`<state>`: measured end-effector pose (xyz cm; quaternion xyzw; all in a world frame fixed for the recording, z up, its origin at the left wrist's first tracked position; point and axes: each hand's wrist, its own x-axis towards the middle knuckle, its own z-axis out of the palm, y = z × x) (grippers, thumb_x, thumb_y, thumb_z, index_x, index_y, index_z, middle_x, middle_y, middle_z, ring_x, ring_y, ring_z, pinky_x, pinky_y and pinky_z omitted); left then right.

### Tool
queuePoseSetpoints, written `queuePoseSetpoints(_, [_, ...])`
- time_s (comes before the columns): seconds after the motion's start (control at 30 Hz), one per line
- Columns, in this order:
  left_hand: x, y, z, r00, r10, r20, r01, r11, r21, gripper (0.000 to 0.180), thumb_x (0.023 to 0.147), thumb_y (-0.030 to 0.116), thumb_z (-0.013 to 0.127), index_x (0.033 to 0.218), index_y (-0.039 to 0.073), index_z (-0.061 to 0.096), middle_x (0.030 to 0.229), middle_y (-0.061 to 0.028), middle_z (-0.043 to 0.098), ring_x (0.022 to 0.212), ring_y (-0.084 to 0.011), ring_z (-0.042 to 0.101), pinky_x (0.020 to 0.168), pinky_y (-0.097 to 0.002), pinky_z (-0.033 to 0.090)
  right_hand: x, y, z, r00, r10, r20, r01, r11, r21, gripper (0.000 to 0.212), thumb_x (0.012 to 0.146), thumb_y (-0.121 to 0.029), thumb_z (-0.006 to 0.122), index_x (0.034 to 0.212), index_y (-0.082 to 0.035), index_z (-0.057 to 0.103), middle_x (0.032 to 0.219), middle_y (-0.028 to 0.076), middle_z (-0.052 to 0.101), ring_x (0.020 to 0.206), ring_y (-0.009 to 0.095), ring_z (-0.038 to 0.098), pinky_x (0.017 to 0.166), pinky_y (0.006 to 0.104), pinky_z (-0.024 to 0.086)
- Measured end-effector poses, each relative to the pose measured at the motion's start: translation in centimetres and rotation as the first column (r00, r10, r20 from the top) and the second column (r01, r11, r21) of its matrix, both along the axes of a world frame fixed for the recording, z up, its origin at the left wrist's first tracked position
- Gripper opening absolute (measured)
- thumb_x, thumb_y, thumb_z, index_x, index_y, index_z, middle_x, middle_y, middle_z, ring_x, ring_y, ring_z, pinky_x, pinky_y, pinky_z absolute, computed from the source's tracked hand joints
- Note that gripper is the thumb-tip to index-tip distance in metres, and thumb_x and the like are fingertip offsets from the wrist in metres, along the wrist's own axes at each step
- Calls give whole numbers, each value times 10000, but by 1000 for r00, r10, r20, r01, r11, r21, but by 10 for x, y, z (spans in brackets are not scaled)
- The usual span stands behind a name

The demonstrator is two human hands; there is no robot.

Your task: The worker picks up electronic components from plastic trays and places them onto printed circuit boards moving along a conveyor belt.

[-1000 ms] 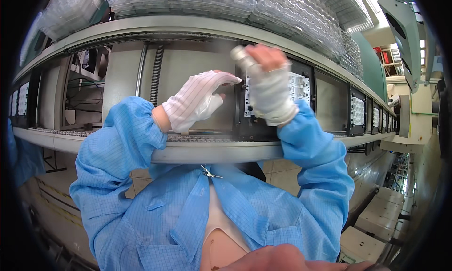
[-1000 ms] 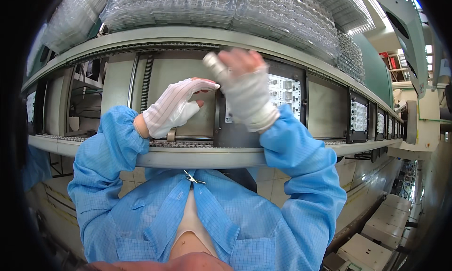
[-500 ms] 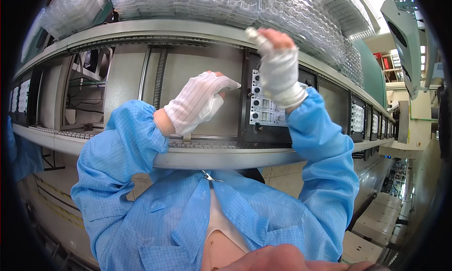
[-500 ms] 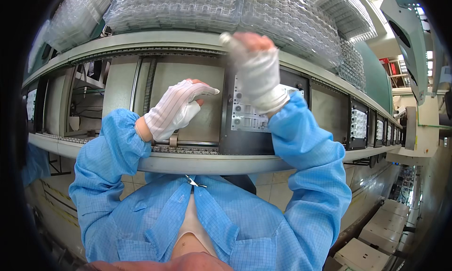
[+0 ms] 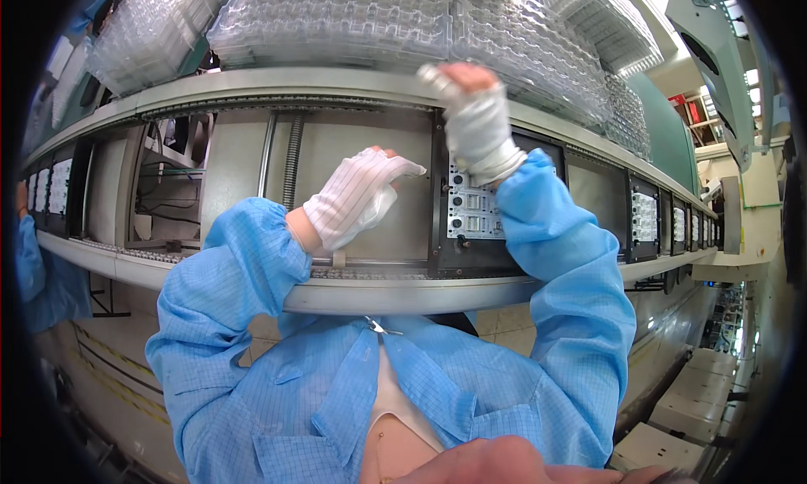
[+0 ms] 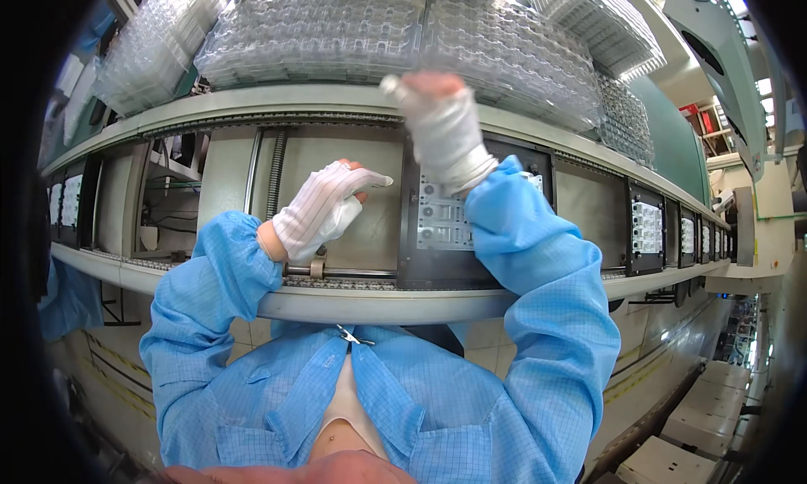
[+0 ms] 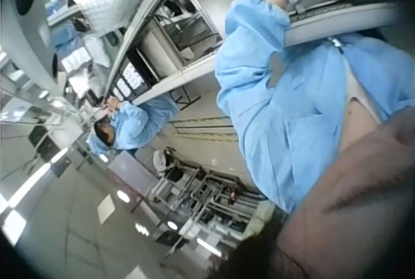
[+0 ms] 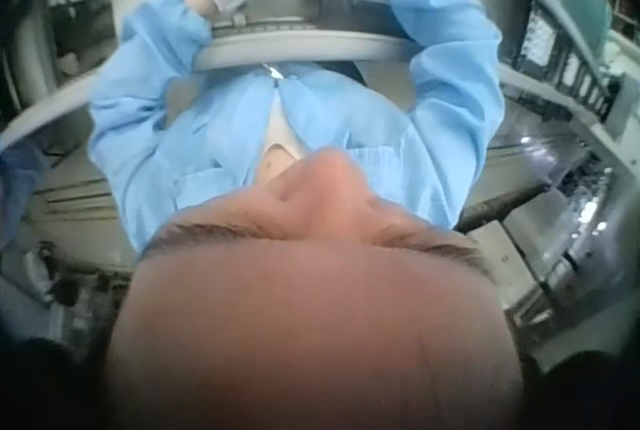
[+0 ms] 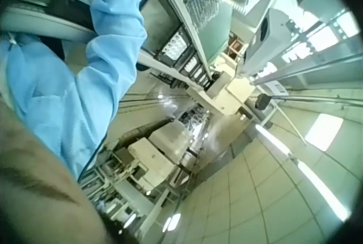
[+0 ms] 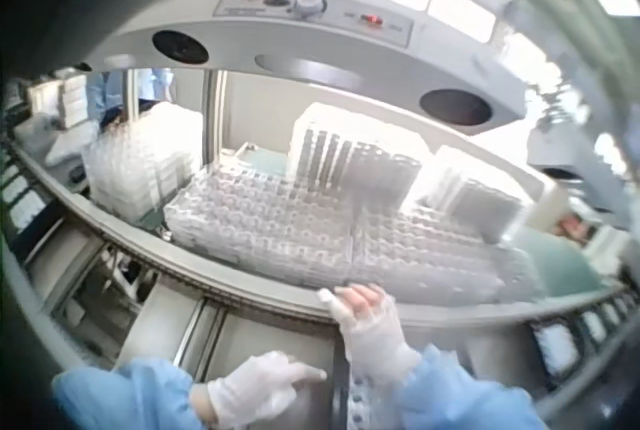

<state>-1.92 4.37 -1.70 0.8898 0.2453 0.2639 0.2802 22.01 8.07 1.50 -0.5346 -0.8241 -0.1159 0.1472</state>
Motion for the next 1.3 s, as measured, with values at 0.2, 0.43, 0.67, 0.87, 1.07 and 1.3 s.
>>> queuePoseSetpoints(0.2, [22, -13, -2, 998, 7, 61, -10, 999, 44, 362, 819, 36, 653, 1177, 93, 660, 974, -150, 644, 940, -346, 626, 814, -426, 518, 12, -9, 34, 975, 70, -211, 25, 909, 416, 664, 777, 145, 577, 1372, -149, 583, 1097, 87, 647, 1071, 282, 595, 935, 410, 498])
queuePoseSetpoints(0.43, [48, -16, 0, 989, 38, 145, -65, 979, 191, 256, 820, 158, 763, 1049, 92, 669, 835, -99, 628, 783, -307, 636, 712, -410, 512, 41, -92, 31, 910, 52, -412, -5, 994, 114, 622, 802, 102, 594, 1377, -134, 582, 931, 83, 650, 842, 256, 644, 797, 384, 507])
queuePoseSetpoints(0.67, [65, -20, -8, 981, 88, 171, -88, 996, -4, 177, 808, 171, 740, 924, 83, 639, 770, -88, 617, 746, -305, 628, 708, -416, 491, 49, -139, 22, 908, -29, -417, -9, 996, -88, 599, 809, 90, 597, 1373, -111, 581, 884, 85, 654, 832, 268, 644, 762, 381, 511])
queuePoseSetpoints(0.87, [73, -18, -12, 981, 70, 178, -62, 997, -50, 119, 809, 118, 694, 921, 89, 670, 803, -102, 635, 768, -315, 636, 721, -415, 511, 44, -161, 17, 871, 25, -491, -102, 986, -131, 699, 738, 111, 560, 1390, -141, 582, 907, 55, 704, 909, 273, 644, 923, 401, 468])
queuePoseSetpoints(1.07, [69, -17, -12, 979, 75, 187, -66, 996, -58, 192, 832, 66, 713, 1021, 97, 706, 811, -89, 613, 737, -260, 615, 669, -378, 513, 48, -163, 8, 906, 96, -413, -163, 978, -130, 702, 734, 81, 569, 1409, -116, 569, 937, 46, 720, 986, 286, 617, 950, 397, 457])
queuePoseSetpoints(1.3, [62, -17, -3, 983, 89, 158, -78, 994, -71, 346, 841, 13, 677, 1174, 106, 670, 816, -100, 613, 747, -265, 621, 689, -373, 527, 46, -183, 16, 863, -3, -505, -155, 951, -269, 716, 720, 136, 543, 1390, -114, 583, 970, 48, 732, 1008, 269, 618, 965, 392, 447])
